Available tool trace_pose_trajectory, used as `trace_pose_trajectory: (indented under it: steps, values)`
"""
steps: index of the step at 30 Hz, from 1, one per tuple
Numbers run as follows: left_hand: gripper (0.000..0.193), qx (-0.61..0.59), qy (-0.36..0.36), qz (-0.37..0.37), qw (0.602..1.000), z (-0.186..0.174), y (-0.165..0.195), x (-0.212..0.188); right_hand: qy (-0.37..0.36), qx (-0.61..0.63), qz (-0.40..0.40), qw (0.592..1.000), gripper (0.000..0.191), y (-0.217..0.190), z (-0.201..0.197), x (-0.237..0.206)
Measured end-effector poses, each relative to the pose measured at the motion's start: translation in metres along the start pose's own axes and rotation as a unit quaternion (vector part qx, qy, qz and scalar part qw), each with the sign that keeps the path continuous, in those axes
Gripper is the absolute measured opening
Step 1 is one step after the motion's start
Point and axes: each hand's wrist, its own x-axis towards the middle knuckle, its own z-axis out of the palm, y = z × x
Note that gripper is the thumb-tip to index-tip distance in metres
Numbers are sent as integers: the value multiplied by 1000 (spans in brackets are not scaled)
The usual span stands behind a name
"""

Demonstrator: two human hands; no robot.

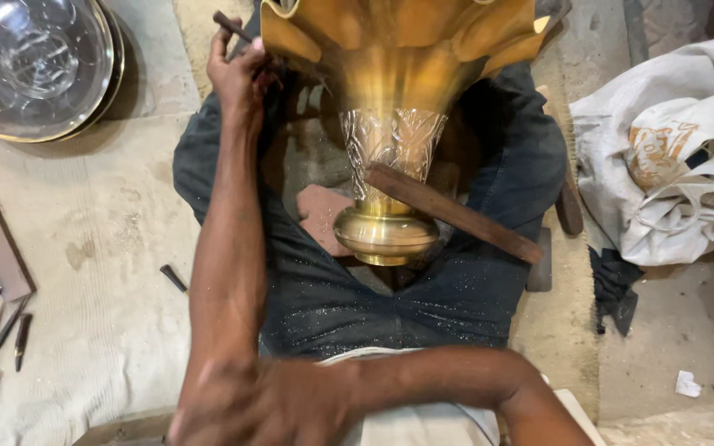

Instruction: The person sits on the floor with a brass vase held between their legs and engraves a decorative pattern into its surface. They hold a chisel against the metal with one hand and strike it with a wooden mallet in the other, repositioning the chisel repeatedly to work different parts of the pattern.

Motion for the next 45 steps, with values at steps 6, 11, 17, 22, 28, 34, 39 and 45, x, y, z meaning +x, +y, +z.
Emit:
trace_pose_trajectory:
  steps: [6, 11, 17, 22, 28, 34, 39, 45]
  values:
    - [55, 41, 17, -61, 997, 3, 13, -20, -25, -415, 222, 882, 68, 15, -68, -65]
    - [58, 60, 31, -70, 995, 0, 29, -20, 207, -348, 227, 886, 12, -48, -126, -141]
    - [42, 141, -87, -18, 986, -11, 69, -54, 138, -534, 472, 688, 73, -56, -170, -209]
    - [29, 265, -230, -76, 933, 29, 45, -85, 186, -480, 490, 704, 51, -33, -186, -233]
    - [29, 338, -436, 108, 827, 68, 8, -77, 300, -439, 494, 688, 38, -54, -217, -255]
    - [47, 362, -512, 193, 754, 79, 13, -67, 379, -422, 494, 659, 33, -67, -242, -221]
    - [48, 349, -523, 210, 749, 83, 23, -66, 299, -511, 424, 686, 36, -61, -265, -203]
    - [39, 401, -526, 157, 733, 84, 25, -66, 216, -481, 446, 723, 19, -55, -285, -188]
